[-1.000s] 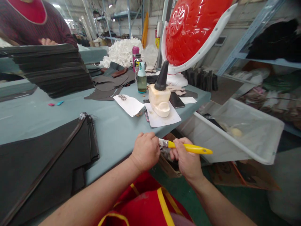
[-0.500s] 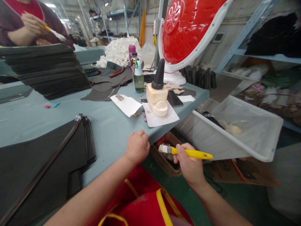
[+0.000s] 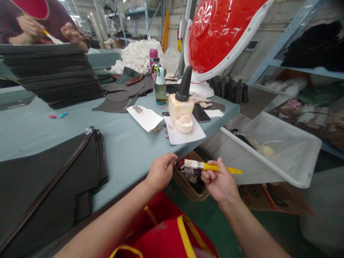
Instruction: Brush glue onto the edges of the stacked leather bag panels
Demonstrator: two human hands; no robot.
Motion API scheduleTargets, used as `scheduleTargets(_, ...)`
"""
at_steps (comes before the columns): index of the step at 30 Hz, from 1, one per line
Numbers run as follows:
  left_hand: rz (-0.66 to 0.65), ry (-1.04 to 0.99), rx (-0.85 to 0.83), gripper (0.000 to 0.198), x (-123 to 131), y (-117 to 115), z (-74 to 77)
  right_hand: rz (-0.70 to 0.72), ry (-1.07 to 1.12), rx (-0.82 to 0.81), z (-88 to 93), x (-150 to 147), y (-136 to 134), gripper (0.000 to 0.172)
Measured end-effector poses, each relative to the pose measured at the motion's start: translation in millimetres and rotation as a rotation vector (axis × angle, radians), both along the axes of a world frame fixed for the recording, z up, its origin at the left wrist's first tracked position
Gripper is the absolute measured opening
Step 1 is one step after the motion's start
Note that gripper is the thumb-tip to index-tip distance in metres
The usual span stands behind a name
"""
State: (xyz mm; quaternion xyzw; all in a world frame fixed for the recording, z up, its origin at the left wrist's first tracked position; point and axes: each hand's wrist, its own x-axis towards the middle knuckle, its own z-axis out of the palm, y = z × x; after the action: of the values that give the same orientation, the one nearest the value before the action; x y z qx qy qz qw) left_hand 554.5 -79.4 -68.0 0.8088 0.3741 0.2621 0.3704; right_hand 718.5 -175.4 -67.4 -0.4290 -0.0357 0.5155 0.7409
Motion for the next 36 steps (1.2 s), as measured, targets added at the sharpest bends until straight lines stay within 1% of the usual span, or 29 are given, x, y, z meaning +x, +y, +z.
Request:
scheduleTargets(2,0.006,-0.006,-0.044,0.023,1.1,-3.6,3.6,0.011,-0.019,0.022,-0.3,-1.7,0.3,0.032)
scheduleTargets(4,0.027,-0.004,-0.044,0.020,2.8,-6.5,7.0,0.017,-0.050,0.040,-0.6,-2.9,0.4,0.027)
scheduleTargets(6,0.078,-0.011,-0.046,0.016,4.4,-8.5,8.8,0.023,-0.080,0.050,-0.6,-3.4,0.0,0.024)
scheduleTargets(8,0.123,-0.017,-0.086,0.013,5.7,-10.2,9.4,0.029,-0.105,0.057,-0.1,-3.5,-0.7,0.023)
scheduleTargets(12,0.142,0.010,-0.219,0.013,8.1,-14.2,12.8,0.027,-0.163,0.066,1.0,-5.2,-1.3,0.021)
scheduleTargets(15,0.168,0.024,-0.361,0.012,10.5,-16.8,18.5,0.029,-0.227,0.095,1.5,-9.1,-1.0,0.019)
scheduleTargets(17,0.193,0.018,-0.440,0.011,11.8,-17.5,20.7,0.029,-0.294,0.117,1.9,-12.7,-1.2,0.018)
scheduleTargets(19,0.222,0.004,-0.478,0.010,12.5,-17.2,19.8,0.033,-0.377,0.133,2.3,-16.5,-1.7,0.018)
scheduleTargets(23,0.260,-0.039,-0.501,0.010,12.4,-15.8,13.0,0.058,-0.517,0.136,2.7,-23.1,-2.4,0.019)
scheduleTargets(27,0.300,-0.056,-0.517,0.010,11.0,-15.6,10.2,0.079,-0.594,0.139,1.2,-28.1,-1.8,0.019)
scheduleTargets(33,0.309,-0.006,-0.414,0.009,9.1,-17.2,9.0,-0.017,-0.671,0.092,-0.1,-35.9,-4.5,0.019)
scheduleTargets(36,0.321,0.011,-0.372,0.009,10.4,-18.1,8.6,-0.027,-0.717,0.054,2.5,-38.0,-7.6,0.021)
